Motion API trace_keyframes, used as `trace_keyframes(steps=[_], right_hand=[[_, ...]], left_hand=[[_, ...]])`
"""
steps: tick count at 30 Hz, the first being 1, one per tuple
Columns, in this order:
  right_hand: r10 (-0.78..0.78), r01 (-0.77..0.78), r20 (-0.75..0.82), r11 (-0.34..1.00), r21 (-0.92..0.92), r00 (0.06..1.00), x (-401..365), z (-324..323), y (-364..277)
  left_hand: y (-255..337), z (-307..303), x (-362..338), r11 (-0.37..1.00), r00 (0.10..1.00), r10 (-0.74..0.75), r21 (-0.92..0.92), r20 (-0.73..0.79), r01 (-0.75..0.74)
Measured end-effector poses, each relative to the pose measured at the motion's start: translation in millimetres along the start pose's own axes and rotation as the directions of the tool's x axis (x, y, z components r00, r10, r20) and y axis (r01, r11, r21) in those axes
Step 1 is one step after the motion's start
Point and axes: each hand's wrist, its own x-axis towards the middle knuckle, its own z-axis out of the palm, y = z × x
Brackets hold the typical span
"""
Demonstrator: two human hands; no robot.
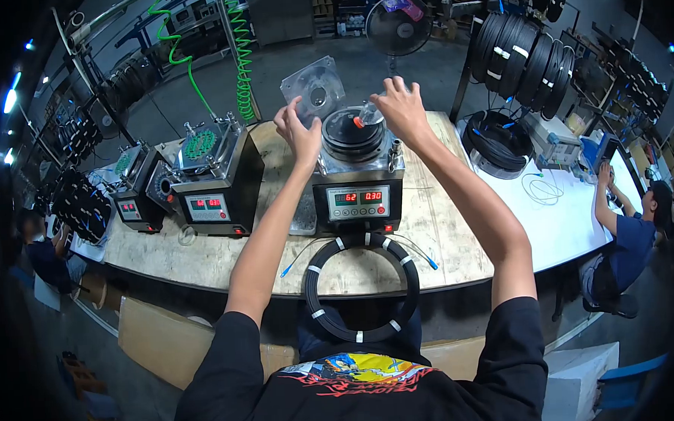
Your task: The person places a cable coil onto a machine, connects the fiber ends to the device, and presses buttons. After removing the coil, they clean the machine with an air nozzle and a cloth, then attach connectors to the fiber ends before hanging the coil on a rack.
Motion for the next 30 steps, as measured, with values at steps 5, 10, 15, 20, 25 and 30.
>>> trace_keyframes(steps=[5,10,15,20,25,30], right_hand=[[-0.242,0.234,-0.018,0.955,-0.181,0.97,13.9,-13.8,-24.6],[-0.416,0.416,0.044,0.885,-0.212,0.908,38.2,-16.6,-56.4],[-0.396,0.398,0.043,0.905,-0.149,0.917,64.1,6.7,-69.3],[-0.326,0.321,0.026,0.91,-0.263,0.945,79.2,22.3,-54.3],[-0.327,0.307,-0.003,0.89,-0.338,0.945,58.1,29.8,-24.7],[-0.351,0.348,0.04,0.895,-0.278,0.935,27.7,6.7,-18.2]], left_hand=[[-7.4,4.2,-5.0,0.973,0.982,-0.178,-0.14,0.061,0.185],[-4.4,0.1,-8.2,0.943,0.971,-0.23,-0.232,0.064,0.238],[-5.8,-0.6,-8.1,0.905,0.95,-0.283,-0.293,0.131,0.309],[-7.1,-0.8,-6.9,0.925,0.958,-0.26,-0.253,0.122,0.283],[-2.8,-2.2,-7.2,0.902,0.94,-0.307,-0.27,0.148,0.337],[2.0,-5.9,-6.8,0.874,0.915,-0.356,-0.279,0.189,0.397]])
